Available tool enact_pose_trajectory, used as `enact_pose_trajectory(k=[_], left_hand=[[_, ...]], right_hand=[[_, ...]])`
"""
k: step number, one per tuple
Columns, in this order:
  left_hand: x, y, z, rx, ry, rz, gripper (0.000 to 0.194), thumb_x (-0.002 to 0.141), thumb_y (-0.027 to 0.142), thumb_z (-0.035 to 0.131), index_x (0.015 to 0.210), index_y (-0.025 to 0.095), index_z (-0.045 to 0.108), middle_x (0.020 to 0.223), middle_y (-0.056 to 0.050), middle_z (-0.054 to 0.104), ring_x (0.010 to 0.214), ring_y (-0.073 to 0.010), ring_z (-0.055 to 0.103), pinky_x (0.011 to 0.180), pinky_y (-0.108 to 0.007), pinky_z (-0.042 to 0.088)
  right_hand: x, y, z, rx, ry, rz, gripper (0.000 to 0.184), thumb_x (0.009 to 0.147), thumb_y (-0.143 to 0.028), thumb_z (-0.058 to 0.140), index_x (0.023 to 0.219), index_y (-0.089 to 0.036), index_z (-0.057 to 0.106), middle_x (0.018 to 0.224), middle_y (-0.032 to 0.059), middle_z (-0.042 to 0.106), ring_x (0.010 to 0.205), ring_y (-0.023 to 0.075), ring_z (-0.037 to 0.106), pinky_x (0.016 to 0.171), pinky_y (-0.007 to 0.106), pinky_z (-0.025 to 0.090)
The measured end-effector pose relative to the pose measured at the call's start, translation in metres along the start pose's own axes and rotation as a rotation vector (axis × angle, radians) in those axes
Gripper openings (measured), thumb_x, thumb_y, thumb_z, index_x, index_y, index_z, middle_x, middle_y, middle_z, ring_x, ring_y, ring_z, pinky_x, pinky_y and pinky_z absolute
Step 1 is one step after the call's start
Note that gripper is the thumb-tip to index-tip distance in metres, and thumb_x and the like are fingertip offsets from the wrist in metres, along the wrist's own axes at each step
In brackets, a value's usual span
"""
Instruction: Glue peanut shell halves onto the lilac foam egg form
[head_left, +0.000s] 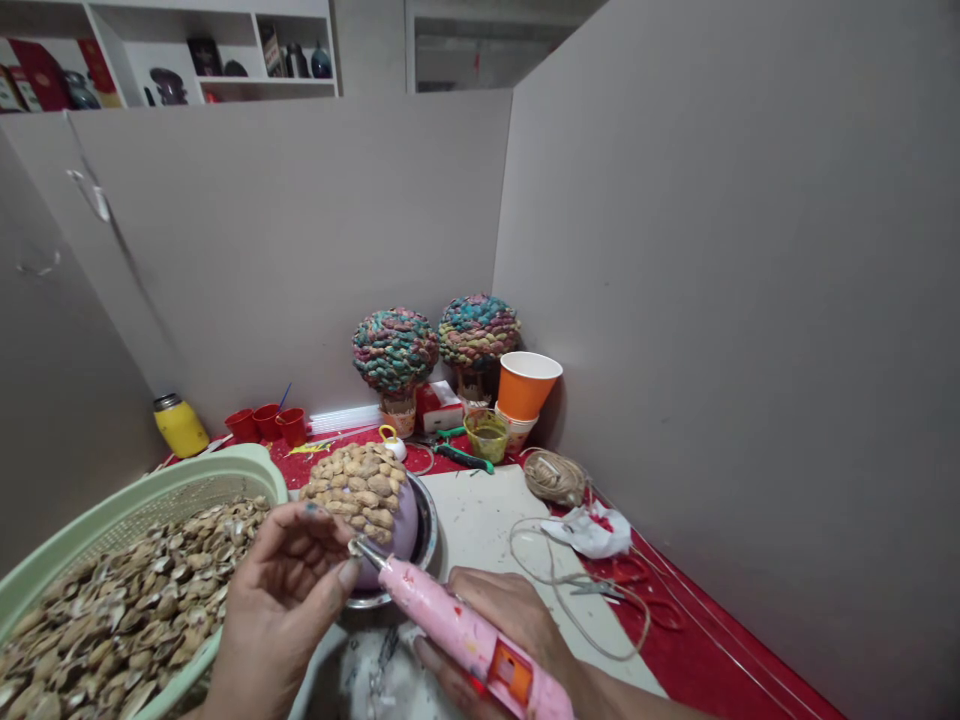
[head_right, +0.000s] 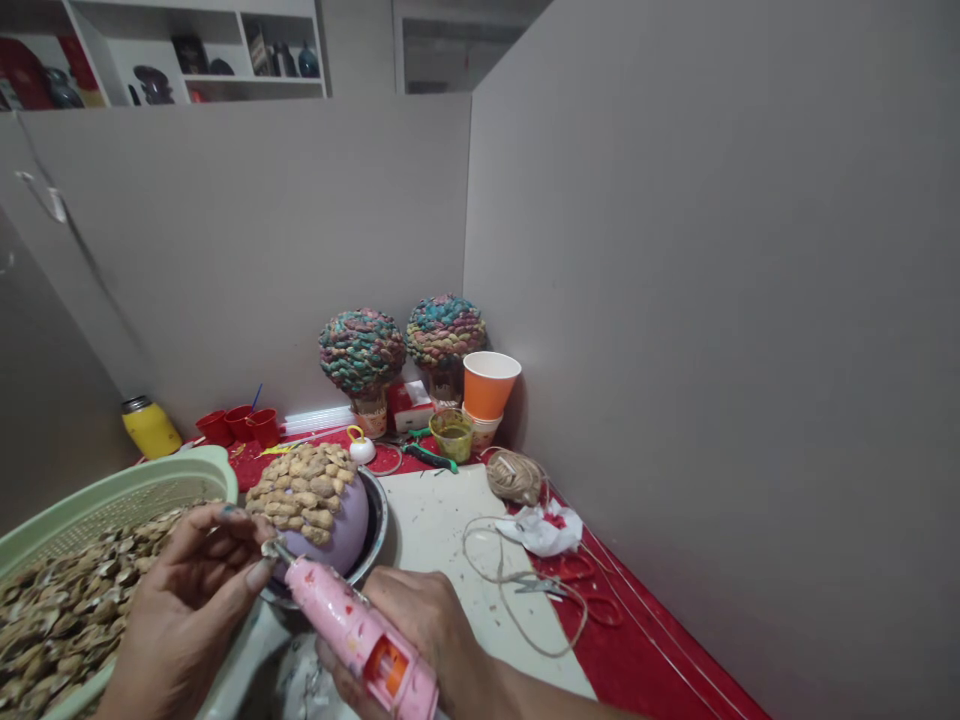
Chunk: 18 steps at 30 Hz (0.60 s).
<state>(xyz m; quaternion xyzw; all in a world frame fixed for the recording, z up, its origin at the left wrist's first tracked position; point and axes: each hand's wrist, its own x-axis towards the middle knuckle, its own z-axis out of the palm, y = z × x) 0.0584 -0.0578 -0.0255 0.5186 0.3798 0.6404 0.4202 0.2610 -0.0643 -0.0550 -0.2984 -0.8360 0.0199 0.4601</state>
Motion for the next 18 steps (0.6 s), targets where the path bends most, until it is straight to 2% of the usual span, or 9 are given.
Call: enact_pose_trajectory(k=[8,18], left_hand=[[0.001,0.002,0.002,-0.006,0.005,0.017,0.031,0.070,0.021,0.083,0.093,0.023,0.063,0.082,0.000,0.071,0.075,-0.0139,0.070,0.068,-0.018,0.058],[0.003,0.003,0.004,0.008,0.008,0.021,0.029,0.071,0.021,0.082,0.093,0.023,0.063,0.081,0.001,0.072,0.075,-0.0129,0.070,0.069,-0.017,0.058]], right_hand=[[-0.002,0.004,0.004,-0.022,0.033,-0.032,0.027,0.087,-0.024,0.050,0.063,-0.023,0.037,0.053,-0.0055,0.041,0.043,0.0093,0.037,0.042,0.024,0.029],[0.000,0.006,0.012,-0.081,0.222,-0.116,0.031,0.091,-0.025,0.049,0.064,-0.024,0.034,0.050,-0.0085,0.036,0.039,0.0080,0.034,0.038,0.024,0.025]])
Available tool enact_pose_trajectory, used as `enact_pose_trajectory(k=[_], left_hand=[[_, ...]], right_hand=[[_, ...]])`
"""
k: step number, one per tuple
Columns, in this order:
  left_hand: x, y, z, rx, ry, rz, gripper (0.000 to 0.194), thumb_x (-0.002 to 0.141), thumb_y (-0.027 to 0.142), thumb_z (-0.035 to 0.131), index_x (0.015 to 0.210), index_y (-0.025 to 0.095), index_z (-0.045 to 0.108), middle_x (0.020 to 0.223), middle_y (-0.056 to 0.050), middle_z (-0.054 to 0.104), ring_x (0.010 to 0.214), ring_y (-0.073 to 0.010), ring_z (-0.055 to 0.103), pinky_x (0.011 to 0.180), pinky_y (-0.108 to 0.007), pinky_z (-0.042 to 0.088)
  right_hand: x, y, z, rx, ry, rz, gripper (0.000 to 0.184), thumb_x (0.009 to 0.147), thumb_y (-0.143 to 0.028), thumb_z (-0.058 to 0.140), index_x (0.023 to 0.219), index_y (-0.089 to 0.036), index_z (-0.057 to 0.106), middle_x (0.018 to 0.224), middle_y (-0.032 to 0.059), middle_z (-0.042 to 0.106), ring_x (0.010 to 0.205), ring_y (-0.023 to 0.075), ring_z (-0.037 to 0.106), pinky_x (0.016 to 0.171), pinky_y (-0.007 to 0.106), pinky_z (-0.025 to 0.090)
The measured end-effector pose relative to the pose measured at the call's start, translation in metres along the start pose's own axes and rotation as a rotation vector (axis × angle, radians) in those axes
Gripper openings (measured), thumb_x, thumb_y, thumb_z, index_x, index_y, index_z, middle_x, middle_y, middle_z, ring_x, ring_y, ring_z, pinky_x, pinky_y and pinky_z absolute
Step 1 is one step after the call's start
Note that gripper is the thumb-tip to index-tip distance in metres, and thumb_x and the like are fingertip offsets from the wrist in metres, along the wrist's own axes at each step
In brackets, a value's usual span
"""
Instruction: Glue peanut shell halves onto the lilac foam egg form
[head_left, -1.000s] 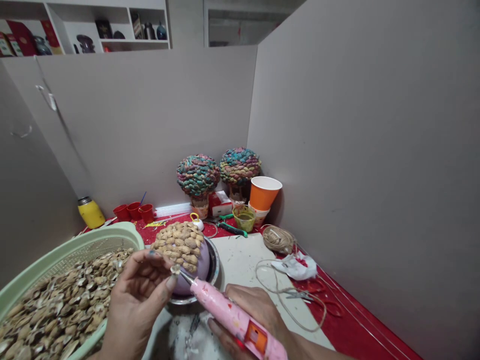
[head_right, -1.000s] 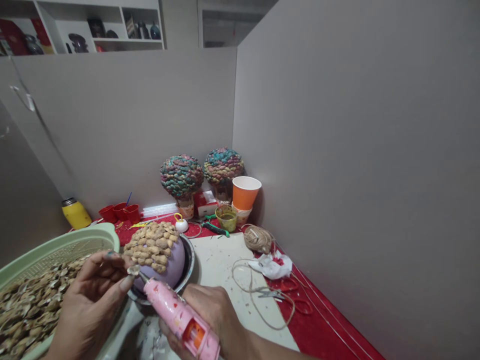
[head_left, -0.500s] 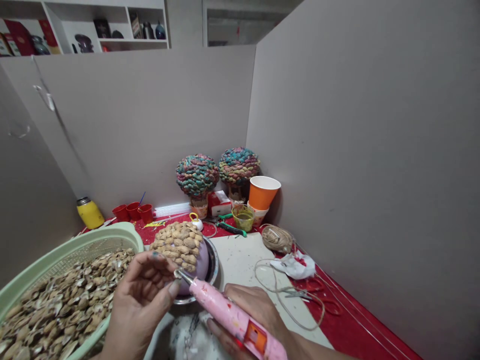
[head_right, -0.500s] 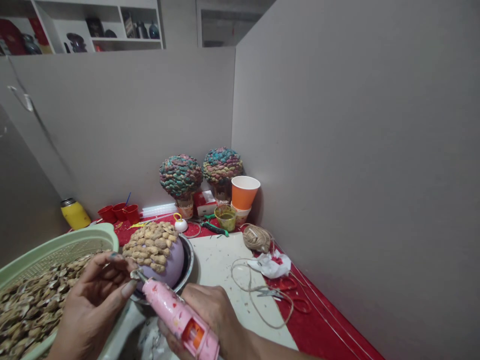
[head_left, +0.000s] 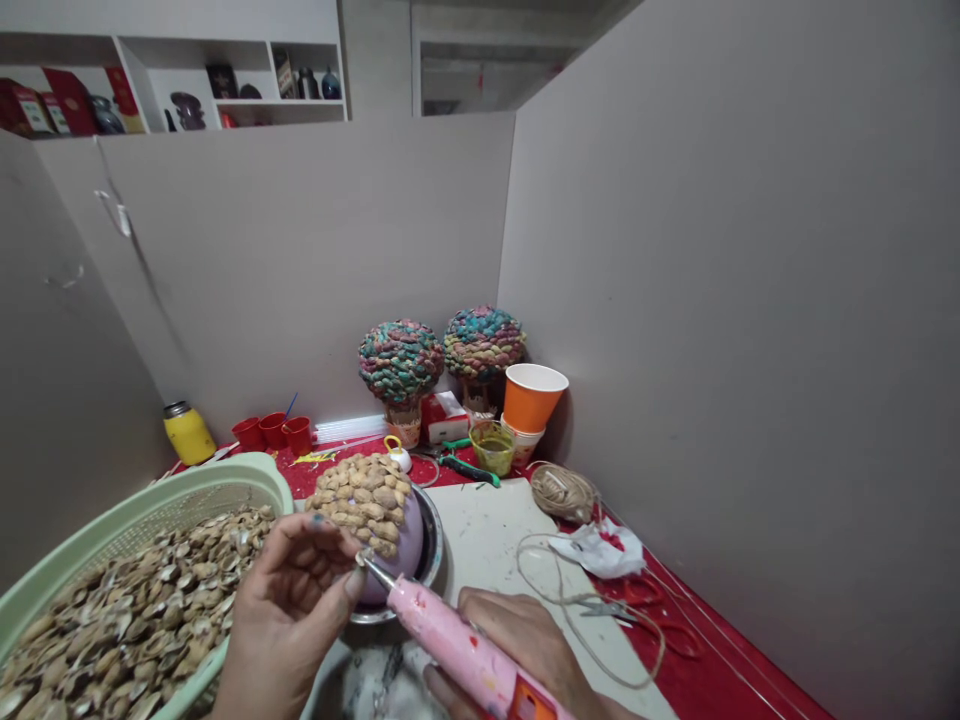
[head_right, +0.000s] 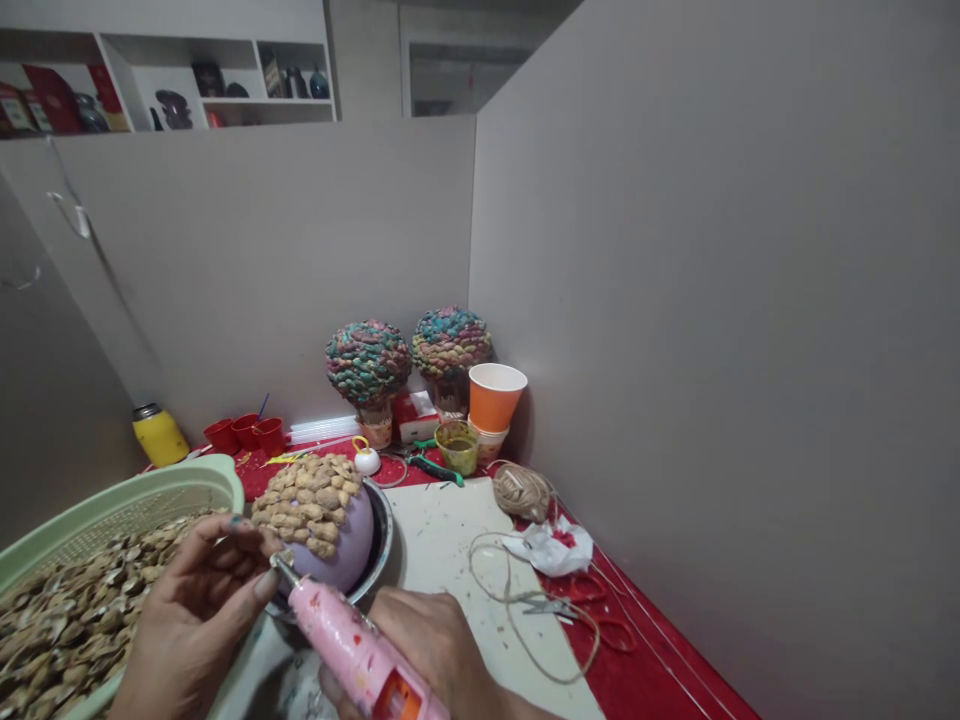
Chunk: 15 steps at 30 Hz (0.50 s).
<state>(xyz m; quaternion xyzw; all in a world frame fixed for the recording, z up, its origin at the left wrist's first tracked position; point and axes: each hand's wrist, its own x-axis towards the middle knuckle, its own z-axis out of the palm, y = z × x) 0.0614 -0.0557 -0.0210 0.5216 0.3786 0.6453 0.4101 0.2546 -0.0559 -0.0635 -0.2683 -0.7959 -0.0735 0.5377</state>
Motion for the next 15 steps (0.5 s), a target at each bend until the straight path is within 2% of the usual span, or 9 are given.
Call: enact_pose_trajectory(k=[5,10,15], left_hand=[[0.0011,-0.0030,-0.0034,-0.010,0.003,-0.019,0.030,0.070,0.020,0.082,0.093,0.024,0.063,0.082,0.001,0.071,0.076,-0.0126,0.070,0.071,-0.016,0.057],[-0.0004,-0.0019,-0.0036,-0.003,0.014,-0.019,0.031,0.070,0.020,0.082,0.094,0.024,0.062,0.083,0.002,0.070,0.076,-0.0120,0.069,0.071,-0.015,0.056],[0.0002,-0.0038,-0.0054,-0.017,0.003,-0.016,0.030,0.072,0.020,0.081,0.094,0.024,0.061,0.084,0.002,0.070,0.078,-0.0113,0.069,0.072,-0.014,0.055]], right_hand=[[0.0003,0.0002,0.0015,0.012,0.027,-0.023,0.032,0.093,-0.025,0.048,0.064,-0.024,0.034,0.050,-0.0086,0.037,0.039,0.0077,0.034,0.038,0.024,0.026],[0.0001,-0.0013,0.0011,0.054,-0.008,0.003,0.033,0.095,-0.027,0.049,0.065,-0.023,0.036,0.051,-0.0085,0.039,0.039,0.0065,0.037,0.039,0.023,0.027],[-0.0050,0.0020,0.0038,0.078,-0.032,0.037,0.039,0.100,-0.037,0.039,0.064,-0.023,0.034,0.050,-0.0080,0.039,0.039,0.0064,0.036,0.039,0.023,0.026]])
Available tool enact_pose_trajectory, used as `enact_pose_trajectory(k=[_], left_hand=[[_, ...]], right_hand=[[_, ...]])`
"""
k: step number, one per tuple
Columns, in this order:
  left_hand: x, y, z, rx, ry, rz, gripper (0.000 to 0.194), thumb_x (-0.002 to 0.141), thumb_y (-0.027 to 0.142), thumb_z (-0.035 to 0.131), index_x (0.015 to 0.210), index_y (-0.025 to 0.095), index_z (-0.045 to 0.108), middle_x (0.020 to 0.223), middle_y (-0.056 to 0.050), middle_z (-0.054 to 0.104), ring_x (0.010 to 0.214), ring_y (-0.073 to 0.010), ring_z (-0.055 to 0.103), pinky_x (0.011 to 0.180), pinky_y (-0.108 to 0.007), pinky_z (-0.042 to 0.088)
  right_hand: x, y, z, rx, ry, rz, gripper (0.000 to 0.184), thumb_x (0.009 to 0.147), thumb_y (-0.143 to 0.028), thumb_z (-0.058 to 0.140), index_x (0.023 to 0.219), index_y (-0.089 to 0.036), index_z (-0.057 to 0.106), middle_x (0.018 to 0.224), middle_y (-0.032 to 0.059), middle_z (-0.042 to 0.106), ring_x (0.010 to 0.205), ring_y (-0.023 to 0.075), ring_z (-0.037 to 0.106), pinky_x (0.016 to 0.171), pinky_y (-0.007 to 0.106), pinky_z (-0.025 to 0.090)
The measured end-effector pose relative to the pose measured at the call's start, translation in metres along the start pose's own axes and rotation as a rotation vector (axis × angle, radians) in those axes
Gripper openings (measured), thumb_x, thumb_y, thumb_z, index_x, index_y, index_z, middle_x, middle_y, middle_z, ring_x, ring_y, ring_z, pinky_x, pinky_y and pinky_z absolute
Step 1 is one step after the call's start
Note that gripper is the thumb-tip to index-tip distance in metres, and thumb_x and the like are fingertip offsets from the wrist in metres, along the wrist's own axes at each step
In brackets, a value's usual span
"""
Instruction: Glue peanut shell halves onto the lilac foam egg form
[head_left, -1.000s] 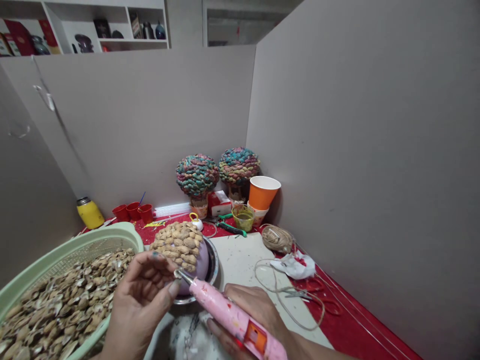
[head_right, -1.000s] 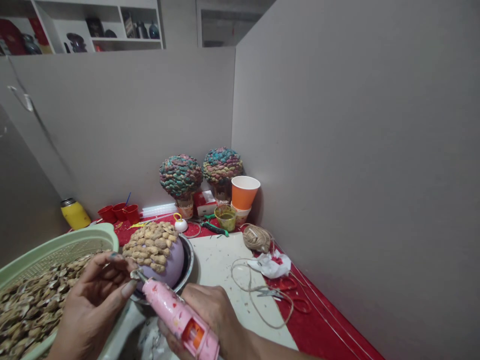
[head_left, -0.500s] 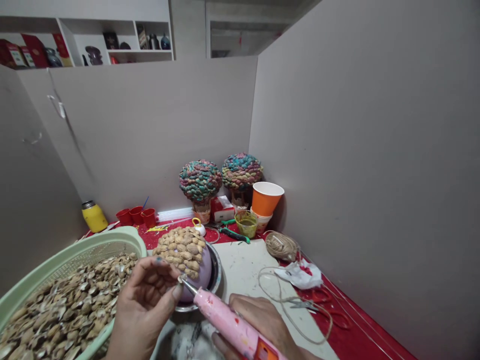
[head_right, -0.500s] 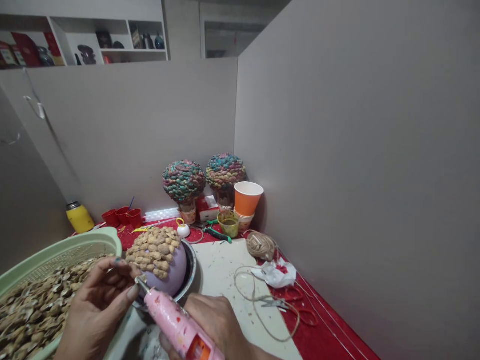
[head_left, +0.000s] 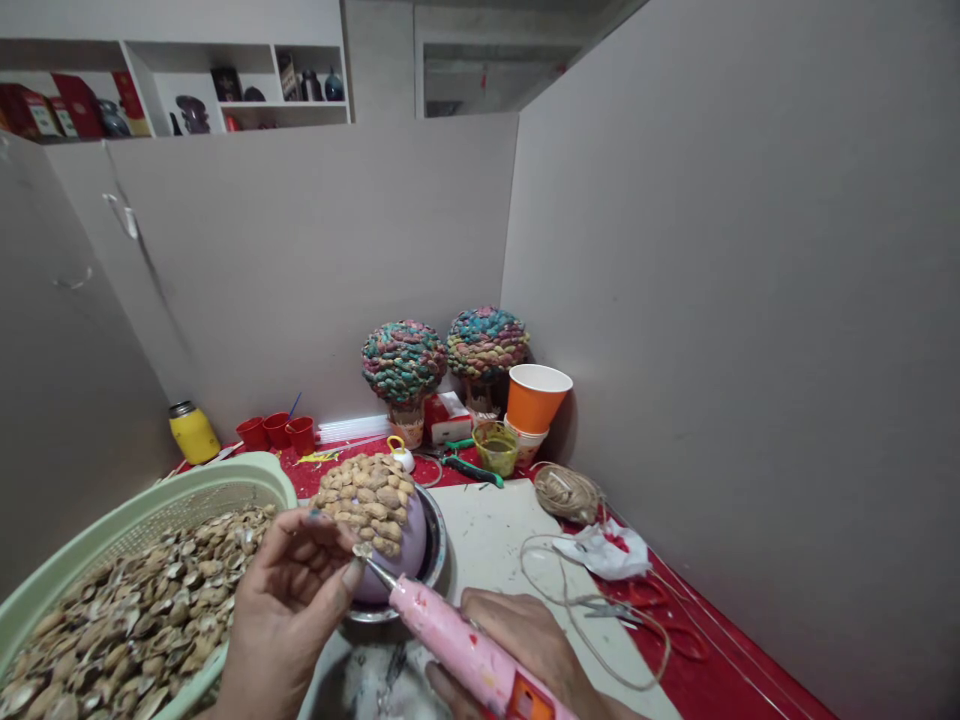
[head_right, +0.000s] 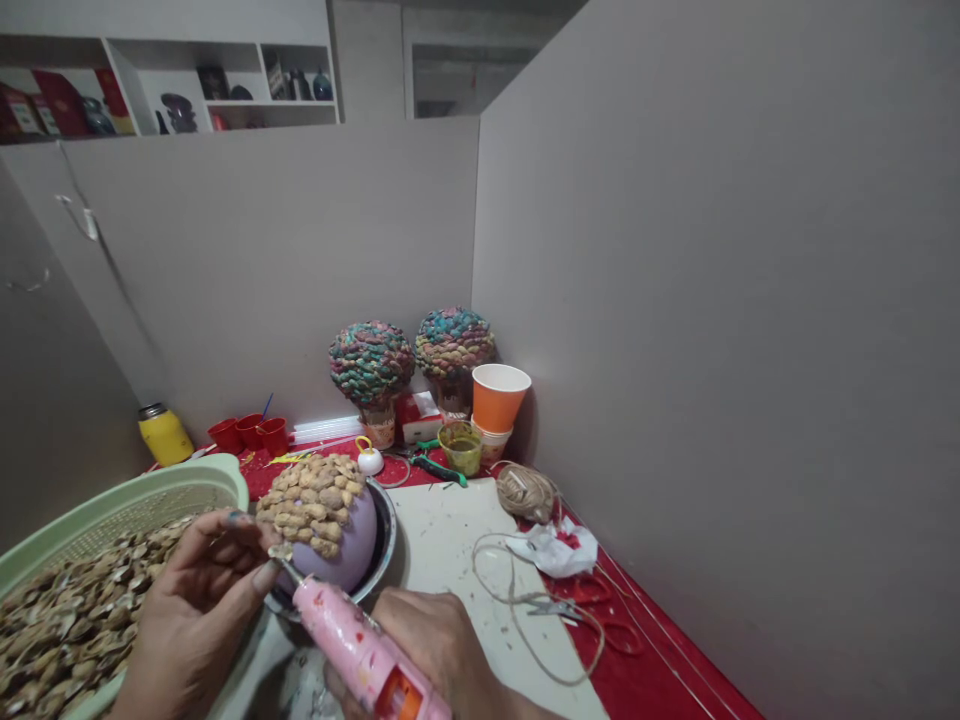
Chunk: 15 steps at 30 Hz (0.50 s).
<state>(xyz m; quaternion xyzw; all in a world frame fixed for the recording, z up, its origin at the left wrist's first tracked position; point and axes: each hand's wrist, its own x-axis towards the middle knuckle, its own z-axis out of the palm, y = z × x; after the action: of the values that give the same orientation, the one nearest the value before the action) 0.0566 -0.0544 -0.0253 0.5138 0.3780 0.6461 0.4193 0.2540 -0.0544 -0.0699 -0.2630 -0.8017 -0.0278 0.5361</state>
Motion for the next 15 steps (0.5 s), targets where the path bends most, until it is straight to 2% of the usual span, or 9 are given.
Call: enact_pose_trajectory(k=[7,10,15], left_hand=[[0.000,-0.001,-0.001,-0.052,0.017,-0.001,0.033,0.071,0.020,0.083,0.095,0.025,0.061,0.084,0.003,0.068,0.078,-0.0104,0.067,0.072,-0.013,0.054],[0.000,-0.001,0.000,-0.088,0.011,-0.017,0.035,0.071,0.019,0.083,0.098,0.026,0.061,0.086,0.003,0.067,0.081,-0.0105,0.066,0.075,-0.014,0.054],[-0.001,0.001,-0.001,-0.119,0.004,-0.040,0.035,0.071,0.017,0.083,0.097,0.026,0.062,0.086,0.004,0.066,0.081,-0.0098,0.066,0.075,-0.013,0.054]], right_hand=[[0.001,-0.003,-0.005,-0.119,-0.055,-0.002,0.034,0.091,-0.028,0.049,0.061,-0.023,0.034,0.049,-0.0081,0.037,0.039,0.0069,0.034,0.040,0.023,0.027],[0.004,-0.005,-0.009,-0.109,-0.104,-0.003,0.032,0.088,-0.024,0.050,0.061,-0.023,0.035,0.050,-0.0082,0.036,0.041,0.0072,0.034,0.041,0.024,0.027],[0.002,-0.004,-0.010,-0.088,-0.107,-0.004,0.032,0.089,-0.026,0.051,0.061,-0.023,0.035,0.053,-0.0081,0.035,0.043,0.0075,0.033,0.042,0.024,0.027]])
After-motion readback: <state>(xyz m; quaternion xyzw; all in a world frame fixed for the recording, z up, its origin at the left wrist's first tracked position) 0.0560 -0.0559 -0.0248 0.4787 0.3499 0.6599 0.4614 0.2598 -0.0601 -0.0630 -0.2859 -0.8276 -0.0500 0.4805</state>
